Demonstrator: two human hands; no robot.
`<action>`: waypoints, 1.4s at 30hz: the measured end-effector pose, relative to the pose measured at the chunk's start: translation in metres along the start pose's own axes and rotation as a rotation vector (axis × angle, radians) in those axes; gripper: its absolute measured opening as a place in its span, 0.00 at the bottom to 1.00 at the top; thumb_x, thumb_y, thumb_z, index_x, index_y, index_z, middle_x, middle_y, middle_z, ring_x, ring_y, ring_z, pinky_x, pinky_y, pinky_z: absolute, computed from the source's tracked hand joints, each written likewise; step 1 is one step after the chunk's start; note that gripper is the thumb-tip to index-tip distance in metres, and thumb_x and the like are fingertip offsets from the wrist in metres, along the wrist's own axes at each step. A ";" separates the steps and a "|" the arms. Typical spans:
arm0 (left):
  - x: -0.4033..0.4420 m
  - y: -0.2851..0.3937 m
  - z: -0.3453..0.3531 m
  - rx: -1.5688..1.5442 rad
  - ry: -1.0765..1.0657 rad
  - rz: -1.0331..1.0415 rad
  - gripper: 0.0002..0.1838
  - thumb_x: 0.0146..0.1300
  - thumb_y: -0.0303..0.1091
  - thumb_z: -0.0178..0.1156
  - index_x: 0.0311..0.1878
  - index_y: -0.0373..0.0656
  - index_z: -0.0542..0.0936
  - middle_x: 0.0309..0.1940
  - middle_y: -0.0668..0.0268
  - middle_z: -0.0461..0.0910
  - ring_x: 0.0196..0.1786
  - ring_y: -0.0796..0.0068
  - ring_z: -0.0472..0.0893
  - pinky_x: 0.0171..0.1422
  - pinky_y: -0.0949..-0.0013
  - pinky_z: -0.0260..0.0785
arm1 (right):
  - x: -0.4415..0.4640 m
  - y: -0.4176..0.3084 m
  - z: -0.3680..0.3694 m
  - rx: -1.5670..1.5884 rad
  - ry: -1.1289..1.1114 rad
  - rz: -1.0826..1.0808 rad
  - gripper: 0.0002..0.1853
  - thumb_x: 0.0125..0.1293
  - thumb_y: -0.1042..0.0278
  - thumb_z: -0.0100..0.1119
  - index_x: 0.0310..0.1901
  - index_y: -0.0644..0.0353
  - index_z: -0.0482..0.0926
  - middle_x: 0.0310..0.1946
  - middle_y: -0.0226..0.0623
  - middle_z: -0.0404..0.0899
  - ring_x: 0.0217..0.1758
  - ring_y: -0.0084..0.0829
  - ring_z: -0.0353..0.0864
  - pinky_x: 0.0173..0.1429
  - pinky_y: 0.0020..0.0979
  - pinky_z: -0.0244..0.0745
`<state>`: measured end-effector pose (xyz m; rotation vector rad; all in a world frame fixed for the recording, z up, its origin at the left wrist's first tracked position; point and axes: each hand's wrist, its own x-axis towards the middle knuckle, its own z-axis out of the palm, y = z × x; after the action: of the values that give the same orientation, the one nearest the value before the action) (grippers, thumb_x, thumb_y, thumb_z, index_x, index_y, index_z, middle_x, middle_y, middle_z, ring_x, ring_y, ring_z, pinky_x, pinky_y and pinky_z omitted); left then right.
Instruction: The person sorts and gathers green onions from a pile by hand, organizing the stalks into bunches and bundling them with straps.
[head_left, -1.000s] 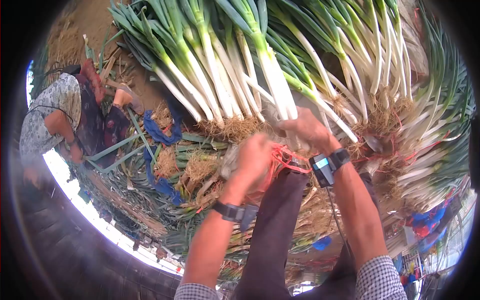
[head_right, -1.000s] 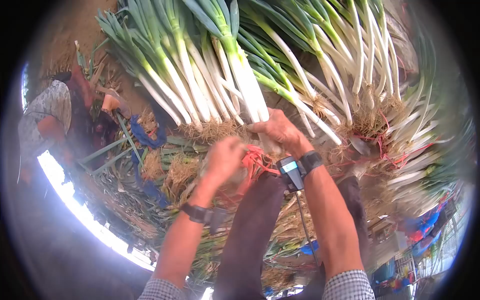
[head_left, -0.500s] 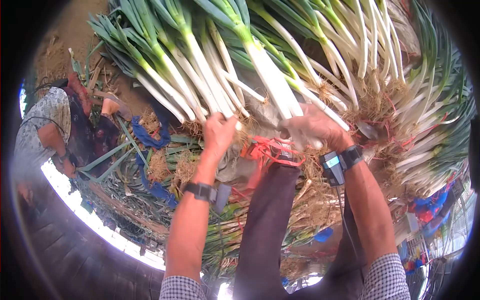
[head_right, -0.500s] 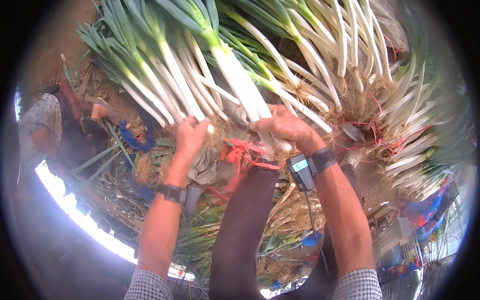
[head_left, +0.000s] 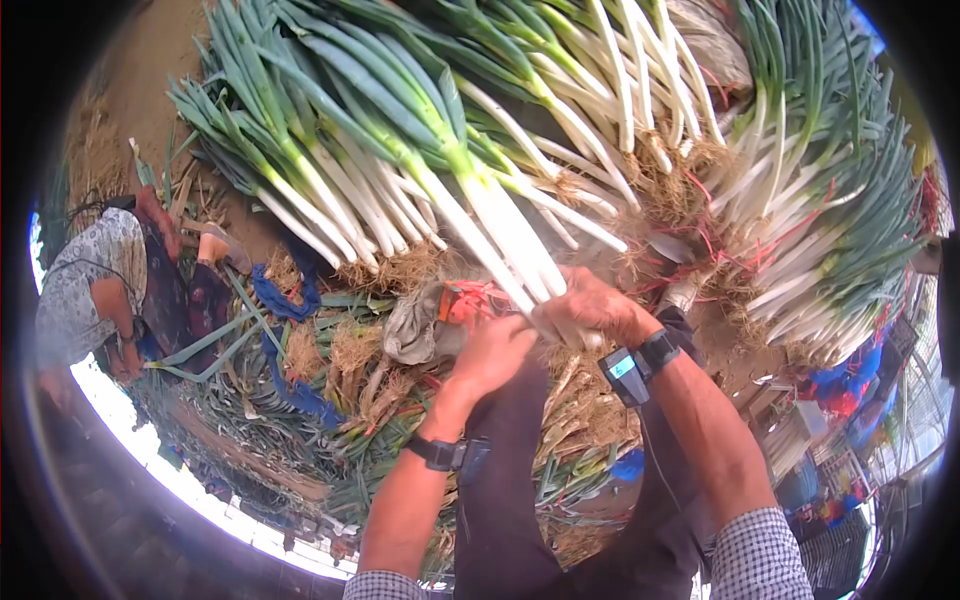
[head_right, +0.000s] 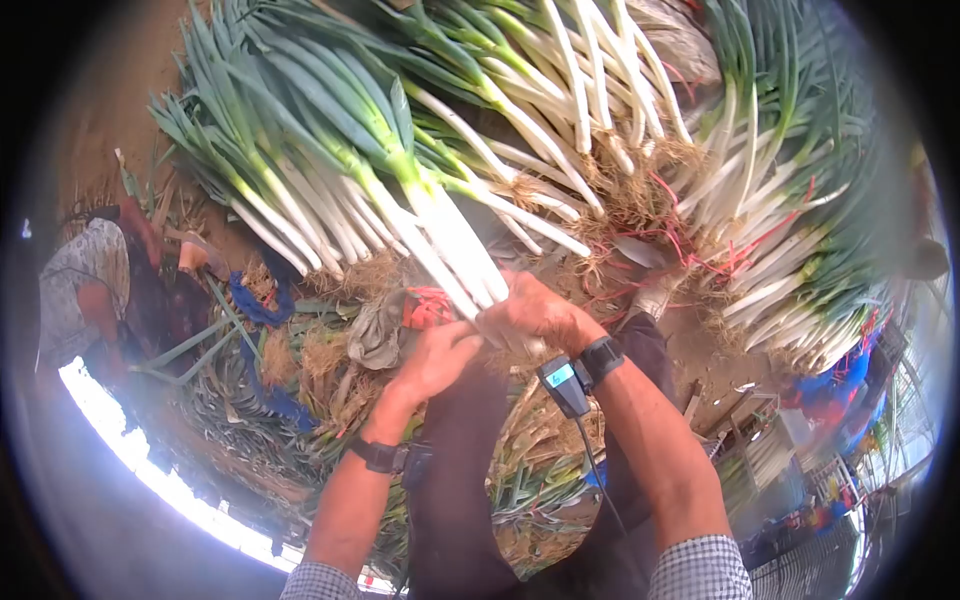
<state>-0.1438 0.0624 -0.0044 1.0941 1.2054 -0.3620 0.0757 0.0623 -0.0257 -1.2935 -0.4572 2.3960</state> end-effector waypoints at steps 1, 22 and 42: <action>-0.007 0.014 -0.009 0.016 -0.095 -0.054 0.18 0.72 0.38 0.57 0.57 0.35 0.82 0.39 0.56 0.86 0.46 0.68 0.84 0.54 0.63 0.74 | -0.010 0.003 -0.001 -0.002 0.016 0.024 0.20 0.57 0.70 0.63 0.52 0.65 0.80 0.35 0.33 0.83 0.35 0.23 0.80 0.39 0.28 0.76; 0.053 0.248 0.179 -1.647 -0.096 0.145 0.33 0.76 0.61 0.47 0.72 0.45 0.69 0.69 0.66 0.73 0.71 0.62 0.71 0.78 0.54 0.61 | -0.406 0.183 -0.038 -0.096 0.664 0.073 0.24 0.67 0.69 0.60 0.64 0.61 0.74 0.45 0.40 0.84 0.46 0.31 0.82 0.55 0.34 0.77; 0.010 0.100 0.307 0.180 -0.080 -0.032 0.25 0.66 0.41 0.61 0.59 0.31 0.78 0.57 0.46 0.80 0.60 0.51 0.80 0.67 0.59 0.69 | -0.559 0.289 -0.368 -0.748 1.642 0.413 0.25 0.63 0.55 0.64 0.52 0.70 0.81 0.46 0.55 0.85 0.43 0.51 0.87 0.52 0.43 0.80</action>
<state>0.1067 -0.1403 0.0215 1.2041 1.1369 -0.5427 0.6193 -0.4163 0.0546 -3.1966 -0.5157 0.5523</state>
